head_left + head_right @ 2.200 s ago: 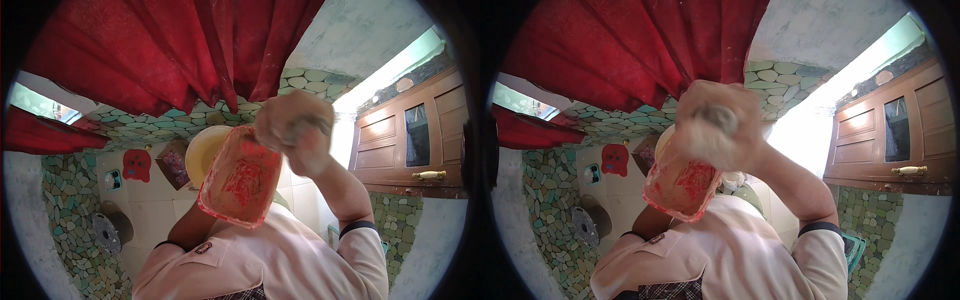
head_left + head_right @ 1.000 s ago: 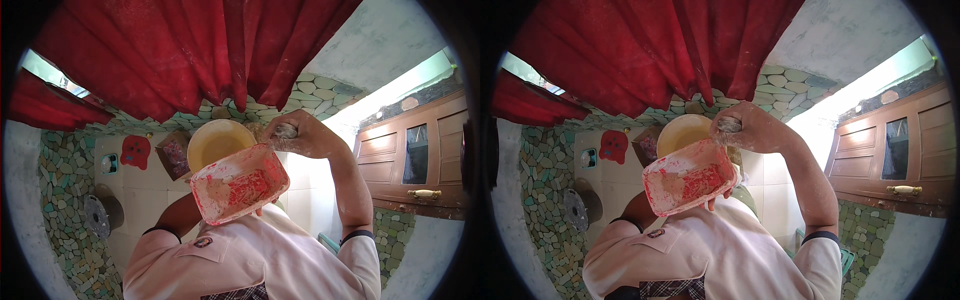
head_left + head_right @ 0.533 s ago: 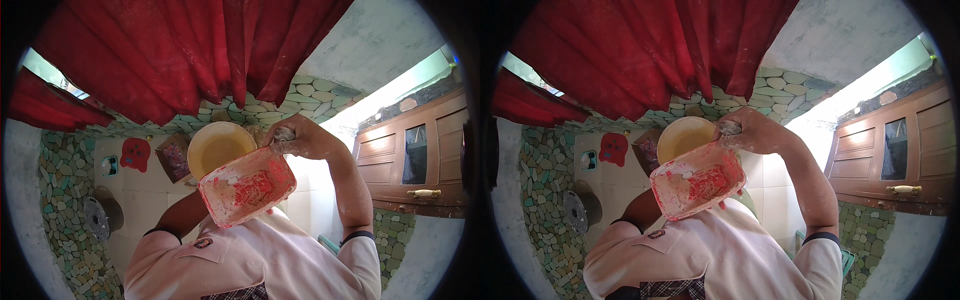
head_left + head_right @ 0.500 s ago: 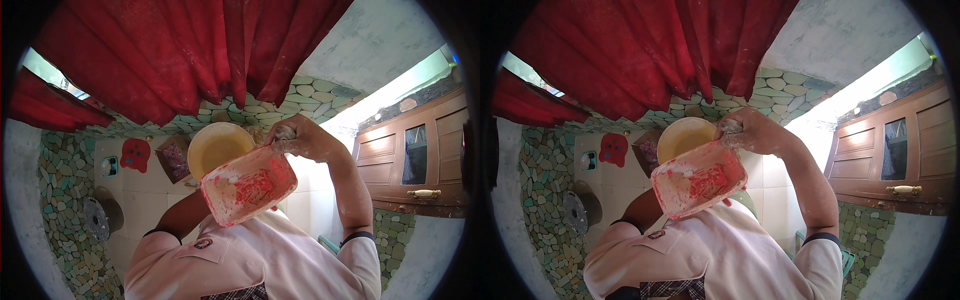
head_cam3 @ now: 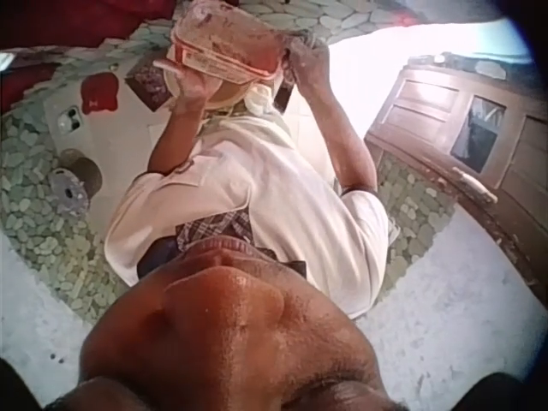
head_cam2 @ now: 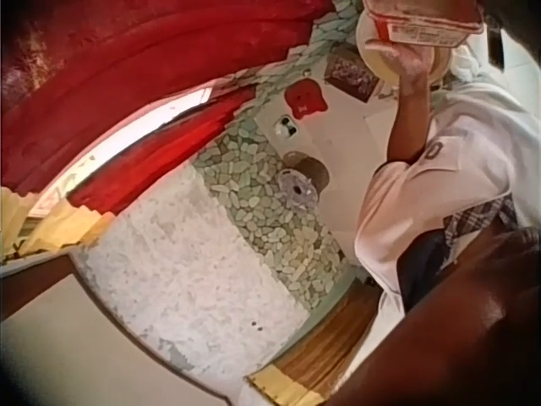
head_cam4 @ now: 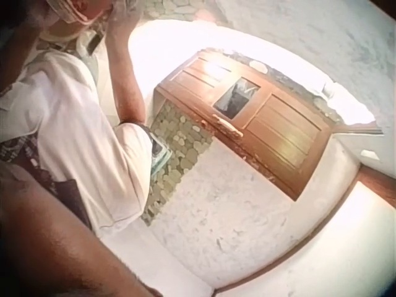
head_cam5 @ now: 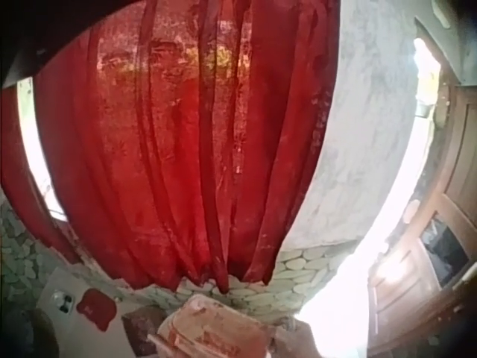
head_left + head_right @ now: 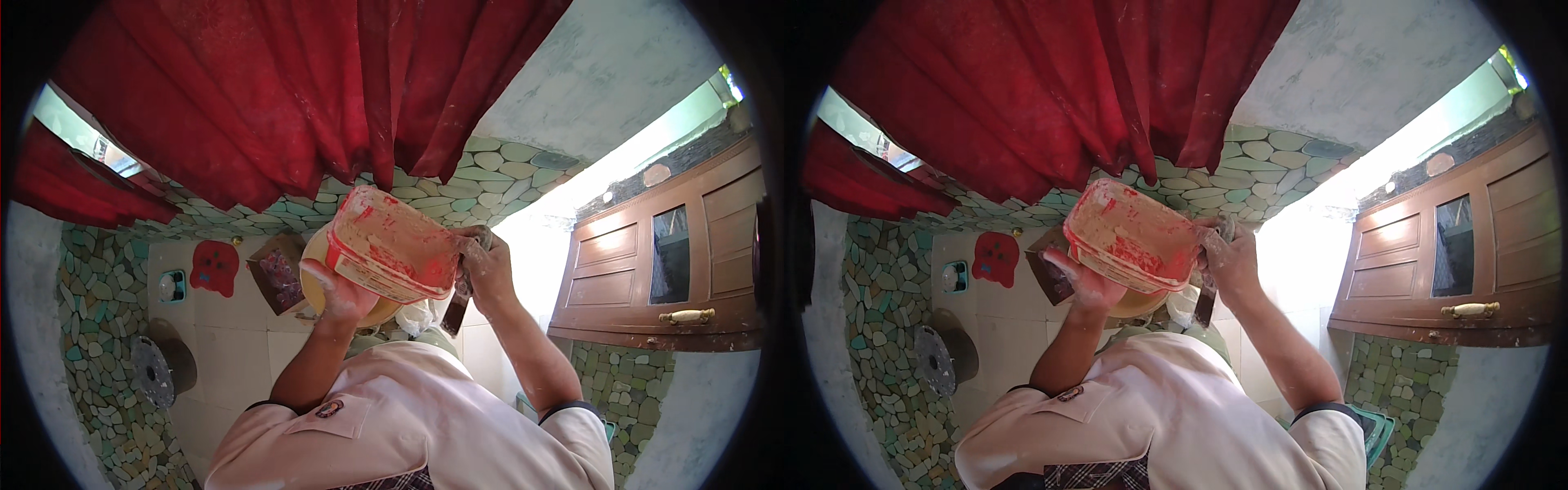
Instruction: The person is mixing red paint or paste in a plastic container using a paintbrush, occasionally dipping it into a larger yellow bucket.
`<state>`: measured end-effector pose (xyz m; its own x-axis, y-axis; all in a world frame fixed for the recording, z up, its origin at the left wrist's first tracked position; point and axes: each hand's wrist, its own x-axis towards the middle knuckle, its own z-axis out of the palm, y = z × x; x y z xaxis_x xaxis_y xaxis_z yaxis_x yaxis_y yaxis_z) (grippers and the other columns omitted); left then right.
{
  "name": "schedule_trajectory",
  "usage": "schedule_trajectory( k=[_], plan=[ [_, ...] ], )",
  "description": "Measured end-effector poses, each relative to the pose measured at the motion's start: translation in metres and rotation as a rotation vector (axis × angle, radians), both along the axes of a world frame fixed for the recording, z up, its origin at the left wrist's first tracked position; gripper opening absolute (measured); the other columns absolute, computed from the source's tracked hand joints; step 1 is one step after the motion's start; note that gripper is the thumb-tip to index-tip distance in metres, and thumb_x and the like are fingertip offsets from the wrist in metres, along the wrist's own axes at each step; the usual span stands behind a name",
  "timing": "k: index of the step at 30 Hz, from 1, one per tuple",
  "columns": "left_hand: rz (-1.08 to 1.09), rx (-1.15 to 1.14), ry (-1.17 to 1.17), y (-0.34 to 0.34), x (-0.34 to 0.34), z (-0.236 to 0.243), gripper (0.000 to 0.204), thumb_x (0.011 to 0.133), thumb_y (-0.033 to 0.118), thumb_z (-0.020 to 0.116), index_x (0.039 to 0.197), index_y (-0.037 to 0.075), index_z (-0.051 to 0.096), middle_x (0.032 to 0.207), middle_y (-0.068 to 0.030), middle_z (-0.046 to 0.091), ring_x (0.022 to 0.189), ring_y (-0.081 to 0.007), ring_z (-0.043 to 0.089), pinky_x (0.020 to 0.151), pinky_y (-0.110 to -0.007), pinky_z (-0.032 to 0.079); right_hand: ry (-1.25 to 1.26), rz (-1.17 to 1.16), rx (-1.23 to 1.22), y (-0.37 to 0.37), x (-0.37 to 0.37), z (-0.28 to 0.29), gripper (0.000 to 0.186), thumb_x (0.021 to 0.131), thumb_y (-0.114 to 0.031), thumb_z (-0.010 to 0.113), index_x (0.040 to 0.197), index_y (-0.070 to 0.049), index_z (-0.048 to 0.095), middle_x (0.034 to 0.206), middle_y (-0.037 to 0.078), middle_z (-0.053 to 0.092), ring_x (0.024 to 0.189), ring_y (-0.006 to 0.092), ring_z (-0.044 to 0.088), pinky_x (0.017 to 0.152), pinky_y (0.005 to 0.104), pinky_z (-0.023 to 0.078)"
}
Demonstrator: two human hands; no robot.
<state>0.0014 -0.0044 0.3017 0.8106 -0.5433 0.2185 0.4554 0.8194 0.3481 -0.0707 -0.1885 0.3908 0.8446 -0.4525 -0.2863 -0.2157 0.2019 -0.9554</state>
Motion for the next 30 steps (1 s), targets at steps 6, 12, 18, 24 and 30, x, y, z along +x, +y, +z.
schedule_trajectory(
  k=[6,12,18,24,30],
  plan=[
    [0.206,0.118,0.198,-0.017,-0.011,0.011,0.081,0.084,0.069,0.041,0.143,0.016,0.027,0.144,-0.0081,0.036,0.129,-0.0295,0.038,0.106,-0.051,0.034,-0.079,-0.011,-0.004,0.007,0.01,0.017,0.017,0.085,-0.014,0.061,0.092,0.001,0.061,0.061,0.002,0.055,0.046,0.0083,0.047,0.044,0.0211,0.038],
    [0.03,0.094,0.28,-0.004,0.008,0.016,0.072,0.089,0.062,0.042,0.14,0.013,0.034,0.138,-0.0115,0.043,0.123,-0.0318,0.046,0.103,-0.051,0.038,-0.335,0.01,-0.275,-0.018,0.009,0.061,0.017,0.089,-0.015,0.062,0.079,-0.004,0.052,0.061,0.0,0.05,0.049,0.0059,0.043,0.044,0.0223,0.034],
    [-0.118,0.109,0.289,-0.015,-0.005,0.023,0.066,0.091,0.057,0.043,0.137,0.011,0.038,0.132,-0.0123,0.049,0.119,-0.0312,0.051,0.1,-0.05,0.042,-1.095,0.272,-0.006,0.015,0.024,0.125,0.014,0.091,-0.007,0.055,0.08,-0.001,0.048,0.062,0.008,0.052,0.047,0.0104,0.042,0.043,0.0251,0.035],
    [-0.159,0.129,0.35,-0.023,-0.01,0.024,0.062,0.092,0.053,0.044,0.136,0.01,0.04,0.13,-0.0122,0.051,0.117,-0.0288,0.053,0.099,-0.048,0.044,-0.701,0.166,-0.636,0.025,0.044,0.052,0.014,0.092,-0.007,0.055,0.081,0.001,0.052,0.06,0.002,0.052,0.048,0.0052,0.041,0.042,0.0227,0.032],
    [-0.166,0.167,0.345,-0.017,-0.016,0.02,0.058,0.094,0.05,0.043,0.135,0.009,0.04,0.13,-0.0115,0.051,0.116,-0.0273,0.054,0.098,-0.046,0.045,-0.934,0.15,-0.389,0.027,0.031,0.081,0.014,0.093,-0.009,0.053,0.082,-0.001,0.052,0.061,0.005,0.053,0.048,0.0055,0.041,0.042,0.0235,0.033]
  ],
)
